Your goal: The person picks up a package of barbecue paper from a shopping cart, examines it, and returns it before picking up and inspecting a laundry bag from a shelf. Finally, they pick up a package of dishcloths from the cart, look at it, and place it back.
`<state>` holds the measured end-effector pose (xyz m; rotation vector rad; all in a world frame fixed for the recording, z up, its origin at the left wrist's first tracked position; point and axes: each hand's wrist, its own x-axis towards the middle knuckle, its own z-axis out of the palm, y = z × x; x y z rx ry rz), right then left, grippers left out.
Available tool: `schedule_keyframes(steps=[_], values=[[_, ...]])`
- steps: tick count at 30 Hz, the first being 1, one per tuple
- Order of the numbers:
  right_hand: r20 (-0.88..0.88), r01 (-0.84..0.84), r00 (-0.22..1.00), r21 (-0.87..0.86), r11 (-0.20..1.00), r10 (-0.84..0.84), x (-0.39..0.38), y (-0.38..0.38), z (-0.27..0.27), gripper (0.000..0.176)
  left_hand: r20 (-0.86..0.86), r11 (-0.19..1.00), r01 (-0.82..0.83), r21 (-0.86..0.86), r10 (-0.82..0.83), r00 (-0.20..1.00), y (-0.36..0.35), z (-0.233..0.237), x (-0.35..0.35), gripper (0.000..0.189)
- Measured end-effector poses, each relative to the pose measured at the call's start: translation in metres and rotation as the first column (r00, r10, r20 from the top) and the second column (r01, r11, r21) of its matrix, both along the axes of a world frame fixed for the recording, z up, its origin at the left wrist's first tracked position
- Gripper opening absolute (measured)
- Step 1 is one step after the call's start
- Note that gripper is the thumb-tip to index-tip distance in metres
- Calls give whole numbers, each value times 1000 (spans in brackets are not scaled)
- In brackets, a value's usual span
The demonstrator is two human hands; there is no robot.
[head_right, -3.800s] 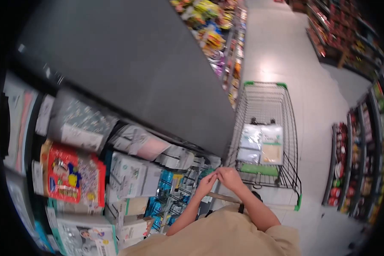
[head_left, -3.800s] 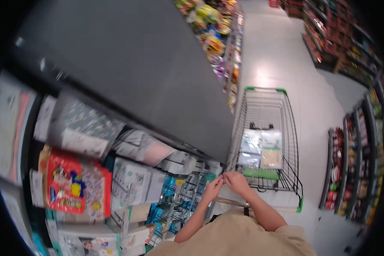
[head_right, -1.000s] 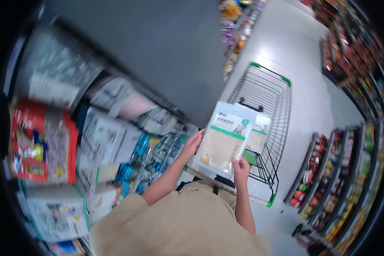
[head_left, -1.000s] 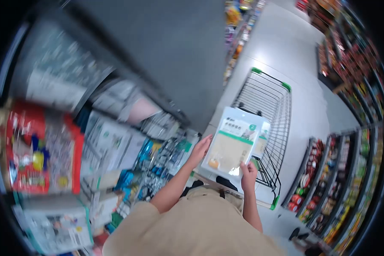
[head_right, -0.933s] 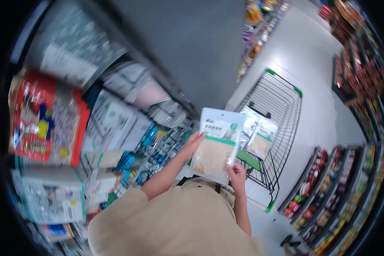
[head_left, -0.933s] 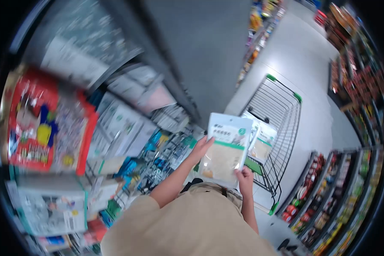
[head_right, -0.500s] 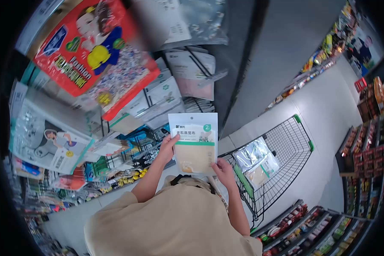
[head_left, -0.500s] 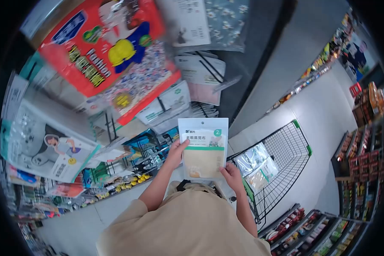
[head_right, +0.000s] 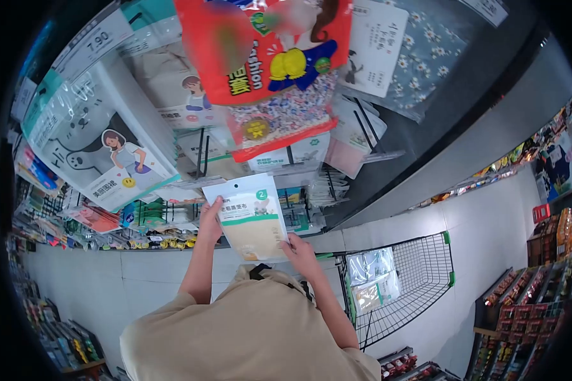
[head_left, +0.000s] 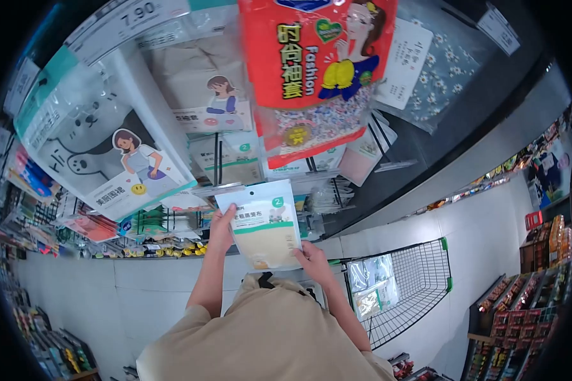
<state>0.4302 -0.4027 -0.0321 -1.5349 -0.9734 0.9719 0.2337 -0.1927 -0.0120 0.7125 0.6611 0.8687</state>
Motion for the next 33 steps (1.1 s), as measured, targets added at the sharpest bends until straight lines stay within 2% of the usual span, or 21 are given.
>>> schedule_keyframes(steps=[3,8,10,13,17,19,22,26,31,33], values=[[52,-55,997,-6,998,55,-3,18,9,23,-25,992,-93,80,95,995,7,18,-12,26],[123,-87,989,-1,996,87,-11,45,23,24,8,985,-133,107,133,991,19,33,-25,25],[-43,-86,995,18,996,86,-16,58,35,25,-5,983,-121,139,123,992,22,34,-30,25],[-120,-59,991,64,996,67,-21,79,47,26,-78,978,-86,190,102,992,23,38,-33,25],[-33,-37,999,24,999,37,-21,101,61,27,-61,969,-89,228,106,993,29,37,-39,25],[-97,-14,995,83,996,22,-27,109,74,28,-25,970,-111,217,120,993,33,35,-43,26],[-89,-50,994,100,994,59,-27,117,65,29,76,975,-162,152,152,985,38,32,-47,21],[3,-64,998,104,993,64,-29,115,64,28,81,976,-108,188,94,992,42,23,-56,24],[-67,-59,996,5,998,59,-34,105,71,25,41,963,-11,268,0,999,39,23,-59,26],[-82,-46,995,34,998,49,-36,104,59,25,-18,949,19,314,-15,1000,41,21,-58,24]])
